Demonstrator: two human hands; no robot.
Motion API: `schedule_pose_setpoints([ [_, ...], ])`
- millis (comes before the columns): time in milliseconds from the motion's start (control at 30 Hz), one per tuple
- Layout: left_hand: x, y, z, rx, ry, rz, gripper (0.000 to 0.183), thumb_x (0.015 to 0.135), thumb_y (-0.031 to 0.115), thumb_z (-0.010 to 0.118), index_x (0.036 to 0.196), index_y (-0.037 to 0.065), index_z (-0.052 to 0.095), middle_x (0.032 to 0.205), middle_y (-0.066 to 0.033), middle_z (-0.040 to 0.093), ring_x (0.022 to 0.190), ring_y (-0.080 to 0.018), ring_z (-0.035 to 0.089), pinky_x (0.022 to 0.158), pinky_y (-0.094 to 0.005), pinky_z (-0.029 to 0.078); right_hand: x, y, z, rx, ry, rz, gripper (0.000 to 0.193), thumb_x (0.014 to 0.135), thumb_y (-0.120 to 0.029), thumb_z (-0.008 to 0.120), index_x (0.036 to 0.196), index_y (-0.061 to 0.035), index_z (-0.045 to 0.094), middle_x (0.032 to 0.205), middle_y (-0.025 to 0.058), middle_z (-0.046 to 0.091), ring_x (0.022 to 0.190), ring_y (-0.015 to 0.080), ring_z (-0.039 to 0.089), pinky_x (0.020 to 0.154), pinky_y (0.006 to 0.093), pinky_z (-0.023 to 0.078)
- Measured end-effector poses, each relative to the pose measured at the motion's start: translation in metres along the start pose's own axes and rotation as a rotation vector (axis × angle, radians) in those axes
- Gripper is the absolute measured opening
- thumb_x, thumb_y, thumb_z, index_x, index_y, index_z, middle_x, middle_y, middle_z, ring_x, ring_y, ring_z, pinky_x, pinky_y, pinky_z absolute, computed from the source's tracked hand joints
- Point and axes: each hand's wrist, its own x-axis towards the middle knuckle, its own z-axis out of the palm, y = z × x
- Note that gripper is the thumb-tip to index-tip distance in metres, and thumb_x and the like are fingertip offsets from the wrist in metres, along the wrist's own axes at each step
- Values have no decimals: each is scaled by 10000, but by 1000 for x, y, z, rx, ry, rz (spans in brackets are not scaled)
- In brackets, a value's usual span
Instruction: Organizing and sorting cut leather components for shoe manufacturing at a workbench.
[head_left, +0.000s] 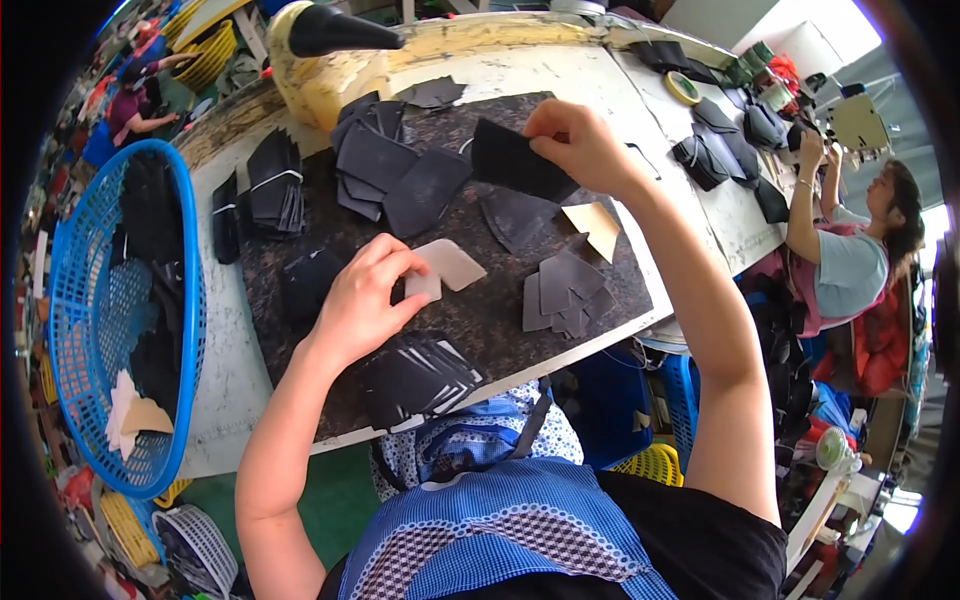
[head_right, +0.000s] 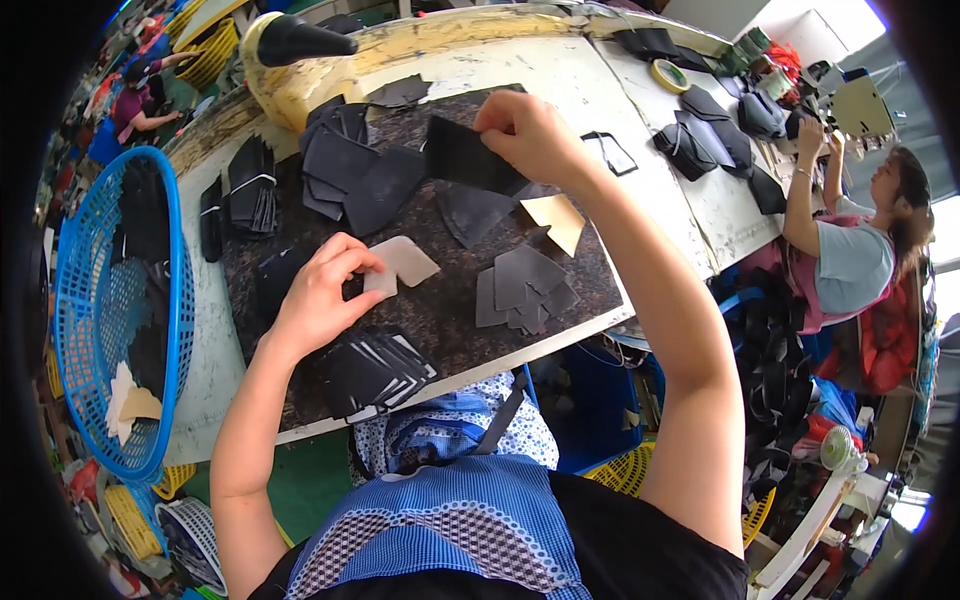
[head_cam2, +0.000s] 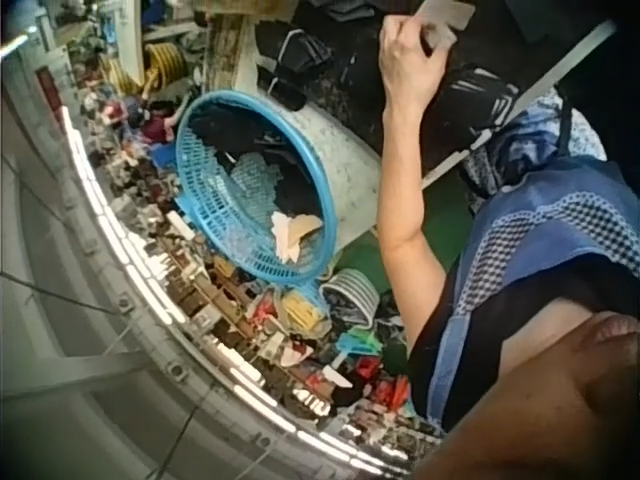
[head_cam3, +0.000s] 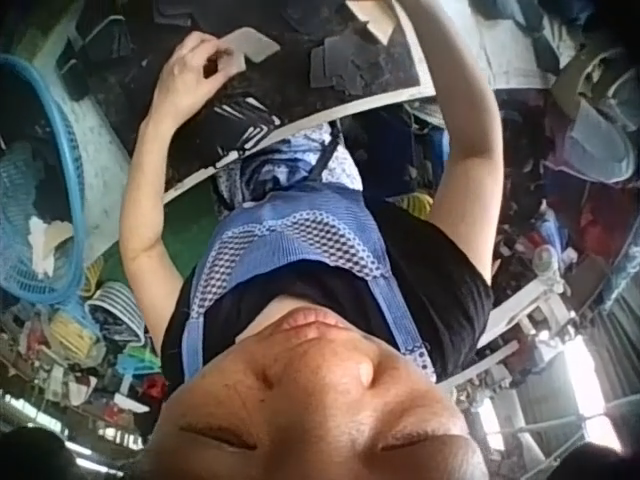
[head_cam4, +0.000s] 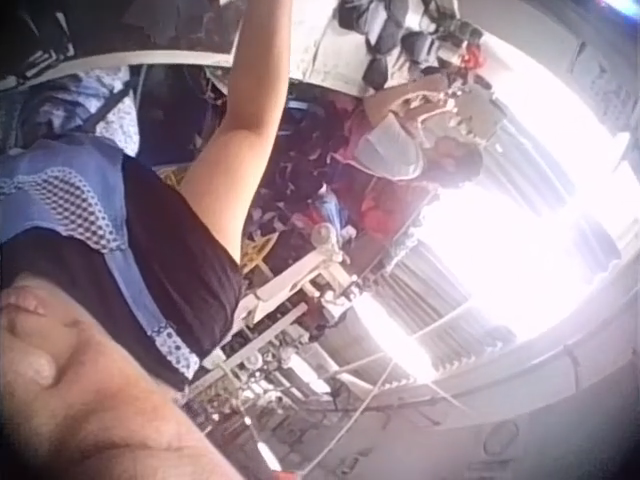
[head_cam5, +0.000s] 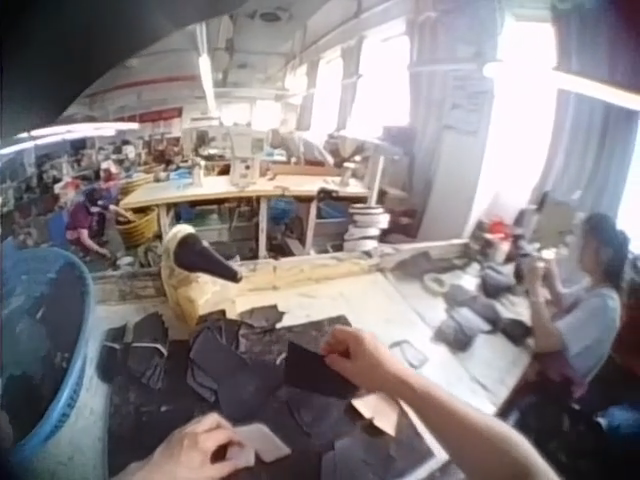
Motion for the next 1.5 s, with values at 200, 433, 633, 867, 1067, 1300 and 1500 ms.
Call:
schedule_pose_setpoints([
  [200,-13,7,-22,-67,159,-39,236,828,32,798,1012,18,650,1009,-62,603,887,-176,633,829,-317,530,-77,-10,-29,-175,68,281,324,843,-257,823,1056,-53,688,1024,121,679,1004,310,666,875,442,547],
  [433,13,28,-19,-337,87,-51,118,936,71,730,1038,26,693,956,-20,698,887,-107,658,835,-291,535,-148,-24,-17,-565,156,13,283,808,-254,849,970,-74,703,1113,119,650,1057,300,632,874,416,539],
  [633,27,66,35,-1,-300,502,303,855,171,792,1096,14,697,1174,-167,672,1124,-324,659,966,-405,549,-154,-53,12,-528,-25,50,417,813,-167,813,1189,-76,657,1128,139,651,954,324,669,846,422,547],
  [867,22,70,50,207,-427,478,358,803,145,808,1101,-1,672,1237,-164,592,1131,-349,634,933,-439,567,-137,-49,11,-219,-133,278,432,815,-100,787,1227,-37,673,1111,132,676,1028,313,672,920,383,539],
  [1067,23,71,47,95,-402,483,386,815,165,808,1136,2,666,1252,-167,595,1144,-346,633,961,-447,556,-169,-16,2,177,211,2,183,933,-51,716,1112,-11,724,1008,74,716,912,178,680,879,298,534],
  [1300,-1,95,1,-382,-129,95,723,833,322,876,1413,36,554,1222,-177,710,1093,-276,708,965,-384,560,-184,-111,3,208,362,102,141,984,48,624,1095,31,709,900,-1,664,752,44,552,666,189,415],
  [1500,-134,98,-11,-590,-298,-309,112,871,112,839,884,16,784,715,-65,734,649,-103,694,565,-244,491,-207,-146,62,575,-710,461,170,952,-129,769,1060,2,752,813,54,717,711,95,681,631,243,534],
])
